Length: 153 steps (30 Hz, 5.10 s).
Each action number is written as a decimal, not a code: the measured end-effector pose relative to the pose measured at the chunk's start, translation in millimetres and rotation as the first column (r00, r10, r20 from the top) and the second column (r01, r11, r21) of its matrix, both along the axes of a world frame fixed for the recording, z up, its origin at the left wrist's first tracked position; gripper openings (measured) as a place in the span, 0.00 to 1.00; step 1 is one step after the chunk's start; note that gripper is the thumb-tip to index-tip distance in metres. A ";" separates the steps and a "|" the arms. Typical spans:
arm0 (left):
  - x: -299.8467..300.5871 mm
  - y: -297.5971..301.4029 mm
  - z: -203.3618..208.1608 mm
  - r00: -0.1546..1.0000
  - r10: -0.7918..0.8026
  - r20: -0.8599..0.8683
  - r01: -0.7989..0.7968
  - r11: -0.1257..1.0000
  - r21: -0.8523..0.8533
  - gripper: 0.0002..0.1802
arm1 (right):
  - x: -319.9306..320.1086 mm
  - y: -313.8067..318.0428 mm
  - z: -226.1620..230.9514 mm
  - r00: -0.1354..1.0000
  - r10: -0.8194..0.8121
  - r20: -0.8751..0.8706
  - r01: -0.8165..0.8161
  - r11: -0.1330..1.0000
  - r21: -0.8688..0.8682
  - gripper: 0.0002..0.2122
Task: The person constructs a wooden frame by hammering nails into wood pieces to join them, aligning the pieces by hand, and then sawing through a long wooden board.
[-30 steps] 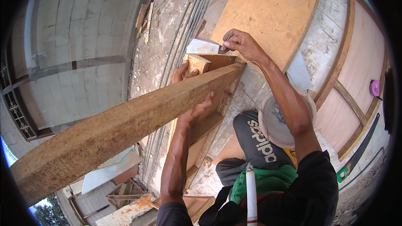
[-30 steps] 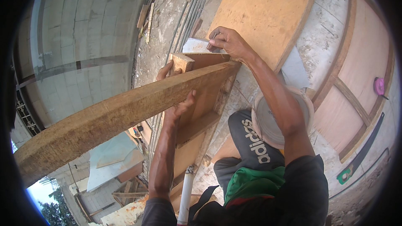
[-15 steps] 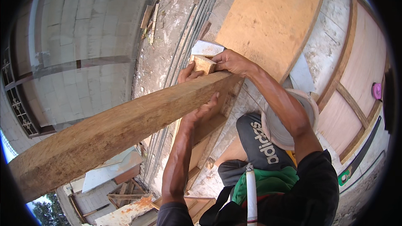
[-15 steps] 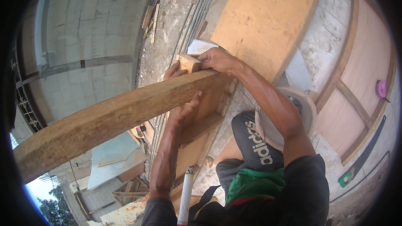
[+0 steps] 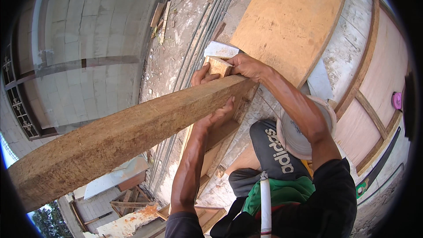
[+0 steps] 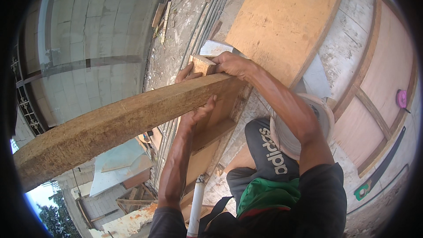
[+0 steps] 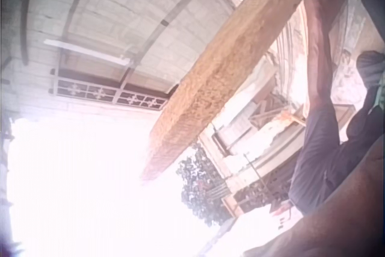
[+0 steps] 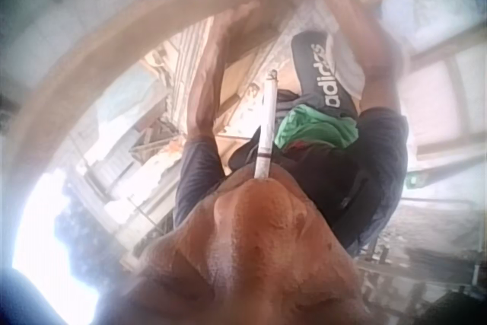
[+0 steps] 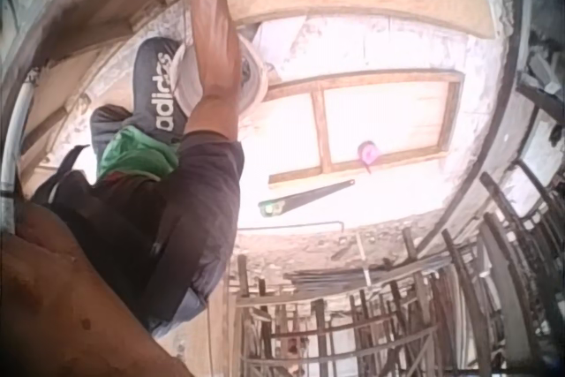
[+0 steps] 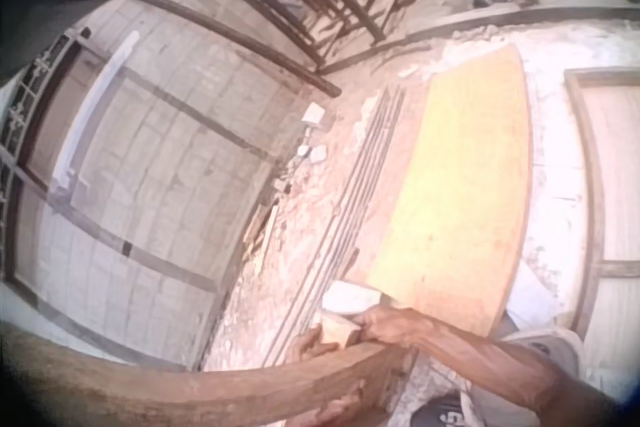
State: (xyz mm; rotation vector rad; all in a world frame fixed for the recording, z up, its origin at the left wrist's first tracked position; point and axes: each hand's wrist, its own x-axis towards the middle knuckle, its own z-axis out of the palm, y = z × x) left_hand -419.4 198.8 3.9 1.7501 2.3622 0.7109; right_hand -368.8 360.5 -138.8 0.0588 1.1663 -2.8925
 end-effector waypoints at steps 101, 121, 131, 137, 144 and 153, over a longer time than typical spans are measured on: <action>5.0 4.7 4.1 0.996 0.053 0.065 -0.056 0.997 0.047 0.52 | 13.7 -4.8 8.7 0.954 -0.295 0.055 0.289 0.953 0.088 0.08; 1.8 -0.4 1.7 0.998 0.032 0.050 -0.037 0.995 0.094 0.51 | 80.2 42.5 87.2 0.834 -0.536 0.128 0.551 0.807 -0.213 0.09; 12.0 -1.6 20.3 0.999 0.026 0.041 -0.028 0.999 0.046 0.38 | 97.8 -12.9 226.4 0.730 -0.461 -0.505 0.679 0.404 0.613 0.27; 36.1 -6.6 34.7 0.832 0.042 0.553 -0.238 0.928 0.286 0.31 | 87.1 -27.1 233.2 0.810 -0.349 -0.472 0.563 0.234 0.793 0.28; 88.8 -40.2 59.2 0.739 -0.010 0.673 -0.321 0.874 0.365 0.33 | 110.2 -70.6 244.0 0.714 -0.476 -0.514 0.699 0.434 0.569 0.21; 159.2 -171.3 74.5 0.639 -0.359 0.680 -0.636 0.252 0.730 0.28 | 159.9 -255.8 286.5 0.469 -0.402 -0.786 0.880 0.294 0.374 0.25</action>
